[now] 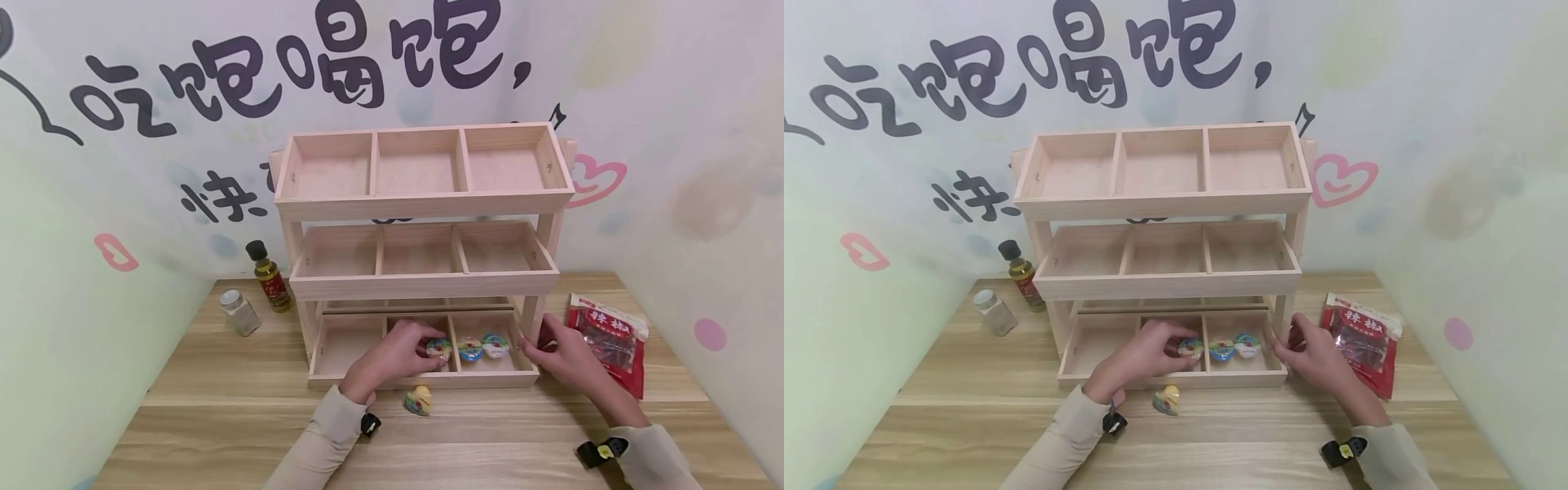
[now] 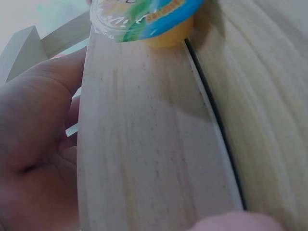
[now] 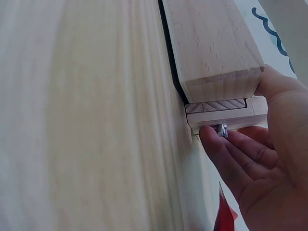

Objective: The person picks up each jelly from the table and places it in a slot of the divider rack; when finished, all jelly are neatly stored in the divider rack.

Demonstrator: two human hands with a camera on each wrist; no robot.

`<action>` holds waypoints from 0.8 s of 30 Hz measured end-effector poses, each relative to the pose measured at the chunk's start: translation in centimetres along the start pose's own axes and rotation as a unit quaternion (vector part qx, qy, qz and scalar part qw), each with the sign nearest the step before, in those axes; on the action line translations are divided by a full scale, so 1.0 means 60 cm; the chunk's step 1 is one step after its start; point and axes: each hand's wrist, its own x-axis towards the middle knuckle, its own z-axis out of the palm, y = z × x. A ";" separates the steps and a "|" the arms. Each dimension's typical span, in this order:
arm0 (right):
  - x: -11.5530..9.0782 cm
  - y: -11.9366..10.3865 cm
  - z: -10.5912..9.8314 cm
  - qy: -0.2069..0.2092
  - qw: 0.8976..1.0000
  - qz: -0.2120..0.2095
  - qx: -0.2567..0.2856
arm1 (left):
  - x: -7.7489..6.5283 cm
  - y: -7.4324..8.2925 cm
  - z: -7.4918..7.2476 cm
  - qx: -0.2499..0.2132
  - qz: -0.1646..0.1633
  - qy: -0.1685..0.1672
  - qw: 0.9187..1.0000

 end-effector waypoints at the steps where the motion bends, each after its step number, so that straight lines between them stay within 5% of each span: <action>1: 0.000 0.000 0.000 -0.001 1.000 0.001 0.000 | 0.000 0.000 0.000 0.000 0.000 -0.002 1.000; 15: 0.000 0.003 0.003 0.000 1.000 0.005 0.006 | 0.001 0.004 -0.001 0.027 0.004 -0.006 1.000; 24: 0.000 0.002 0.001 -0.002 1.000 0.004 0.006 | -0.011 0.002 0.002 0.069 0.039 0.028 0.996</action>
